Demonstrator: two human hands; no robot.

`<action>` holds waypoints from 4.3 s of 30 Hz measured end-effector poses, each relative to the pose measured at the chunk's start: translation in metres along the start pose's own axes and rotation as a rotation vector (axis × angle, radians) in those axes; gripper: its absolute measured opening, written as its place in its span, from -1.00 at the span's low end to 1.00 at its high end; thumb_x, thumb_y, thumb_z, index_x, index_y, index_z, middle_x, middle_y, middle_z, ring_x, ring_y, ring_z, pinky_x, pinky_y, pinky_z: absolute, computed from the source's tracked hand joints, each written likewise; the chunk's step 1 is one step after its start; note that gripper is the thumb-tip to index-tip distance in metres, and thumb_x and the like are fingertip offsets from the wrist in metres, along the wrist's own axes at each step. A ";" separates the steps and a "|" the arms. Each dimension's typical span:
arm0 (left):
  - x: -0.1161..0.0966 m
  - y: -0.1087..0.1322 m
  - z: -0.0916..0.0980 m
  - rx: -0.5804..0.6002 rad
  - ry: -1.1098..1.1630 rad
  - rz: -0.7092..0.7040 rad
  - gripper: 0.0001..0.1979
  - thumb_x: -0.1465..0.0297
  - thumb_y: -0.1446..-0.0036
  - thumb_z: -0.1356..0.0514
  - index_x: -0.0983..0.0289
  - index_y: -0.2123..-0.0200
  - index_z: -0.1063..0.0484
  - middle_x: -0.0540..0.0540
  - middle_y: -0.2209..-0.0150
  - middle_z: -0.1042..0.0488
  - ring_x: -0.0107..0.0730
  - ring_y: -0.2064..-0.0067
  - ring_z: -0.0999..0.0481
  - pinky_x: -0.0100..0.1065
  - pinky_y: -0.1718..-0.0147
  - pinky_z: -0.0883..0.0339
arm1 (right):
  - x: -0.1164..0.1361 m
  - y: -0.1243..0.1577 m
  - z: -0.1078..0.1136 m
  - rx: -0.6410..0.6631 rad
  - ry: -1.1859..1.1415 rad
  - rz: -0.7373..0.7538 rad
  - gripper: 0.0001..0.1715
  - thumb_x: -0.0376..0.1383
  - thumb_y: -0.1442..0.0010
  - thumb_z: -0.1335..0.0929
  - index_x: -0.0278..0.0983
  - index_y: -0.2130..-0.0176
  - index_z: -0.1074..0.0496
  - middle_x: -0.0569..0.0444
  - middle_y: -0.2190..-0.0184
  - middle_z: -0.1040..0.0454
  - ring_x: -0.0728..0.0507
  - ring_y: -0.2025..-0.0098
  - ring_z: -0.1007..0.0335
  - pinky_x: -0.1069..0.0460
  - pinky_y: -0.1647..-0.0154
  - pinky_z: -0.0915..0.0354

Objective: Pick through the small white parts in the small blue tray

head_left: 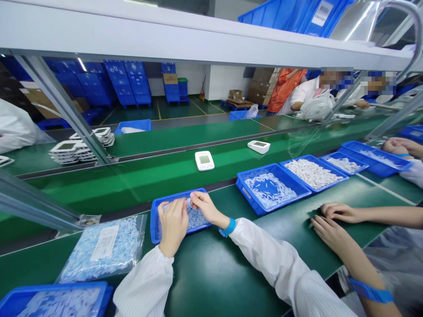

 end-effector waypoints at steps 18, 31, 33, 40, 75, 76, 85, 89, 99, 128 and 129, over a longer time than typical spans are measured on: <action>-0.007 0.000 0.001 0.097 -0.031 -0.077 -0.76 0.51 -0.21 0.03 0.26 0.42 -0.38 0.03 0.48 -0.49 -0.32 0.39 -0.45 -0.16 0.10 -0.05 | -0.005 0.001 0.000 0.070 -0.013 -0.097 -0.27 0.19 -0.13 -0.22 -0.29 0.73 -0.15 0.21 0.77 -0.08 0.08 0.66 0.05 0.08 0.59 0.08; -0.003 0.001 0.000 0.073 0.000 -0.073 -0.76 0.59 -0.09 0.02 0.25 0.50 -0.34 0.02 0.55 -0.45 -0.36 0.46 -0.41 -0.17 0.11 -0.11 | -0.002 0.000 0.000 0.258 -0.101 -0.095 -0.35 0.16 -0.09 -0.29 -0.29 0.67 -0.17 0.24 0.75 -0.08 0.08 0.66 0.09 0.08 0.58 0.14; -0.002 0.001 0.000 0.067 0.019 -0.071 -0.76 0.61 -0.07 0.02 0.25 0.51 -0.34 0.01 0.55 -0.45 -0.38 0.46 -0.40 -0.17 0.10 -0.12 | -0.003 0.002 -0.001 0.288 -0.089 -0.086 -0.34 0.16 -0.09 -0.29 -0.29 0.67 -0.15 0.24 0.75 -0.07 0.08 0.65 0.09 0.08 0.57 0.13; -0.001 -0.001 -0.001 0.089 0.033 -0.102 -0.75 0.61 -0.08 0.04 0.25 0.53 -0.31 0.00 0.56 -0.42 -0.39 0.46 -0.39 -0.17 0.08 -0.14 | -0.005 0.005 -0.002 0.289 -0.103 -0.094 -0.36 0.13 -0.11 -0.29 -0.28 0.67 -0.14 0.24 0.74 -0.07 0.08 0.65 0.09 0.07 0.57 0.13; 0.002 -0.001 -0.004 0.012 0.093 -0.209 -0.71 0.63 -0.07 0.05 0.24 0.60 -0.25 -0.04 0.63 -0.30 -0.44 0.53 -0.31 -0.18 0.08 -0.25 | -0.003 0.009 -0.002 0.298 -0.119 -0.112 -0.37 0.11 -0.14 -0.27 -0.29 0.66 -0.13 0.22 0.73 -0.11 0.07 0.63 0.06 0.08 0.56 0.08; 0.002 -0.001 -0.004 0.014 0.099 -0.209 -0.71 0.62 -0.08 0.05 0.24 0.60 -0.25 -0.04 0.63 -0.30 -0.44 0.53 -0.31 -0.17 0.08 -0.25 | -0.004 0.009 -0.002 0.300 -0.123 -0.115 -0.38 0.11 -0.14 -0.27 -0.28 0.65 -0.14 0.22 0.74 -0.12 0.07 0.64 0.05 0.09 0.57 0.08; -0.003 -0.002 -0.002 0.071 0.107 -0.153 -0.73 0.55 -0.21 0.08 0.24 0.44 -0.33 0.02 0.48 -0.47 -0.39 0.43 -0.42 -0.17 0.08 -0.17 | -0.008 0.002 0.000 0.219 -0.308 -0.192 -0.45 0.06 -0.11 -0.33 -0.29 0.60 -0.18 0.26 0.77 -0.13 0.09 0.71 0.06 0.11 0.62 0.12; -0.005 -0.002 0.001 0.066 0.085 -0.138 -0.78 0.51 -0.24 0.06 0.26 0.31 -0.37 0.04 0.40 -0.51 -0.37 0.37 -0.46 -0.17 0.09 -0.14 | -0.008 0.000 0.001 0.141 -0.349 -0.205 -0.45 0.04 -0.06 -0.37 -0.32 0.63 -0.22 0.26 0.74 -0.12 0.11 0.70 0.06 0.11 0.62 0.14; -0.003 -0.001 0.003 0.013 0.017 -0.126 -0.77 0.52 -0.21 0.01 0.26 0.44 -0.37 0.03 0.49 -0.50 -0.37 0.43 -0.45 -0.19 0.14 -0.14 | -0.014 0.000 0.001 0.169 -0.299 -0.210 -0.47 0.05 -0.06 -0.37 -0.34 0.58 -0.27 0.22 0.71 -0.21 0.10 0.68 0.00 0.11 0.61 0.11; -0.002 0.002 -0.004 -0.005 0.009 -0.171 -0.77 0.65 -0.04 0.01 0.28 0.48 -0.34 -0.01 0.57 -0.46 -0.41 0.53 -0.40 -0.15 0.07 -0.16 | -0.007 0.005 0.000 0.181 0.093 -0.038 -0.40 0.15 -0.16 -0.23 -0.32 0.51 -0.25 0.20 0.59 -0.13 0.05 0.52 0.00 0.09 0.47 0.00; -0.002 0.002 -0.004 0.006 0.008 -0.165 -0.77 0.65 -0.05 0.01 0.27 0.47 -0.35 0.00 0.56 -0.46 -0.40 0.52 -0.40 -0.14 0.07 -0.15 | -0.008 0.005 0.000 0.176 0.098 -0.036 -0.40 0.15 -0.16 -0.23 -0.32 0.52 -0.25 0.20 0.59 -0.13 0.05 0.52 0.00 0.08 0.48 0.00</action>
Point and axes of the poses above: each hand's wrist, its own y-axis away from the middle knuckle, its own z-axis out of the back of the hand, x = y × z, the point moved 2 cm from there along -y, towards the middle knuckle
